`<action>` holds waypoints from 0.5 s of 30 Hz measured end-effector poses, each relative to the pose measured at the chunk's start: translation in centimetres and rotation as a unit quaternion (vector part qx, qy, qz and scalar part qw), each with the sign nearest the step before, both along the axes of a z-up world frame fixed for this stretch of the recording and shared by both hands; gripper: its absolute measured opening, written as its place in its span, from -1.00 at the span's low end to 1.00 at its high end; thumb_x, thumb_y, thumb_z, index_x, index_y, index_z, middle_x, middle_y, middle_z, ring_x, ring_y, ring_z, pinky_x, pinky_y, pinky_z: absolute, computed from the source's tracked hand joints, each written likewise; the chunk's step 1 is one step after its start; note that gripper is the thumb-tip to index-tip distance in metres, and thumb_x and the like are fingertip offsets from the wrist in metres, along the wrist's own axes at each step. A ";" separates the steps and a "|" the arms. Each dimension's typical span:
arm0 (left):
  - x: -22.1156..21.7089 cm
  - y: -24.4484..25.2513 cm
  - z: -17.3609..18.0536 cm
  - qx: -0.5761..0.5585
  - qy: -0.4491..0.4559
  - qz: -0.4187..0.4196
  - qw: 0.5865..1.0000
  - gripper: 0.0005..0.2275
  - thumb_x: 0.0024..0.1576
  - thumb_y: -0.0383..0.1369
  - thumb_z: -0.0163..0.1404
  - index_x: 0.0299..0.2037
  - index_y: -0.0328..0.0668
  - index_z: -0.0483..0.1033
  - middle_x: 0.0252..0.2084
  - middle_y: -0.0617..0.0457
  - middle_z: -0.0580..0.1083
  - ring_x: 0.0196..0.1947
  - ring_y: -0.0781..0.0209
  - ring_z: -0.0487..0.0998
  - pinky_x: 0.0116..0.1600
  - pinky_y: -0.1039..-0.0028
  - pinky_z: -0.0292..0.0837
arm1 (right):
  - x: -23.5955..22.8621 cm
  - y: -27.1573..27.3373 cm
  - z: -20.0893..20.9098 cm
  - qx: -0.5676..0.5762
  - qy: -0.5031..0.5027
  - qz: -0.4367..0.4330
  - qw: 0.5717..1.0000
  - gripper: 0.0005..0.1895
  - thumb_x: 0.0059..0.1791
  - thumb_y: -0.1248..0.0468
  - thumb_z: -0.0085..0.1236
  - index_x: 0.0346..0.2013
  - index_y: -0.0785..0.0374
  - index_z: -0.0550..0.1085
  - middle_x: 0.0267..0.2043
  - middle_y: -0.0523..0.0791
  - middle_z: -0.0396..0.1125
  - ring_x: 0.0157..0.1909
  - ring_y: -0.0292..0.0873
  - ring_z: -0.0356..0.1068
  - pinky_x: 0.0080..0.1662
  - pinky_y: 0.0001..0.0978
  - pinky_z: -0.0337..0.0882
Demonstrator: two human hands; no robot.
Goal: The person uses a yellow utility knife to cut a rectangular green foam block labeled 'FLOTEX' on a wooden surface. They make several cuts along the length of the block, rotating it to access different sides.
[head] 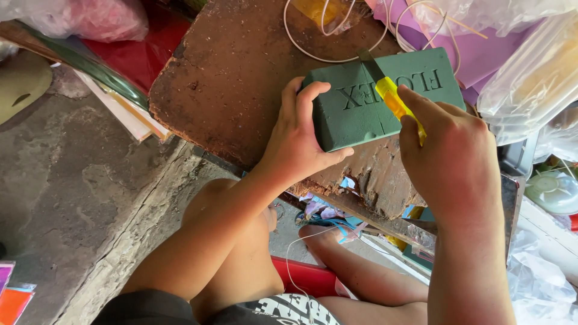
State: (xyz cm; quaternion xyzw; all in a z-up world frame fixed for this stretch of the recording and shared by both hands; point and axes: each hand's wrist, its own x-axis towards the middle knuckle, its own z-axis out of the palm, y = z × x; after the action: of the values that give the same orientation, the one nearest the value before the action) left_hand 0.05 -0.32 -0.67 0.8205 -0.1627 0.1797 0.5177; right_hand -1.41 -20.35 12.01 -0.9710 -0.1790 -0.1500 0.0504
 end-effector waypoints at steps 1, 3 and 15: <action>0.0 0.0 -0.1 0.002 0.003 0.002 1.000 -0.02 -0.24 -0.25 0.53 0.31 -0.03 0.03 0.32 -0.28 0.06 0.32 -0.32 0.30 0.32 0.05 0.36 | 0.0 0.0 -0.1 -0.005 -0.005 0.001 1.000 -0.56 0.07 0.43 0.13 0.24 0.25 0.62 -0.36 -0.02 0.45 -0.52 0.10 0.33 -0.49 -0.03 0.29; 0.0 0.0 -0.1 0.004 0.007 0.004 1.000 -0.02 -0.24 -0.23 0.53 0.31 -0.03 0.03 0.33 -0.29 0.05 0.33 -0.33 0.29 0.33 0.05 0.35 | -0.1 0.0 0.0 -0.009 -0.009 0.001 1.000 -0.56 0.07 0.43 0.13 0.25 0.24 0.63 -0.35 -0.02 0.46 -0.51 0.09 0.34 -0.49 -0.04 0.29; 0.0 0.0 -0.1 0.001 0.003 0.003 1.000 -0.02 -0.25 -0.24 0.53 0.31 -0.04 0.03 0.31 -0.29 0.06 0.32 -0.31 0.29 0.32 0.06 0.35 | -0.5 0.3 0.1 -0.012 -0.015 0.016 1.000 -0.59 0.07 0.46 0.14 0.22 0.28 0.63 -0.40 -0.04 0.43 -0.55 0.05 0.30 -0.53 -0.08 0.24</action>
State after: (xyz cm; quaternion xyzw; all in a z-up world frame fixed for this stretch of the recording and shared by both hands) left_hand 0.01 -0.32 -0.75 0.8223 -0.1589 0.1792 0.5163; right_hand -1.86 -20.09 12.12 -0.9662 -0.1969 -0.1617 0.0381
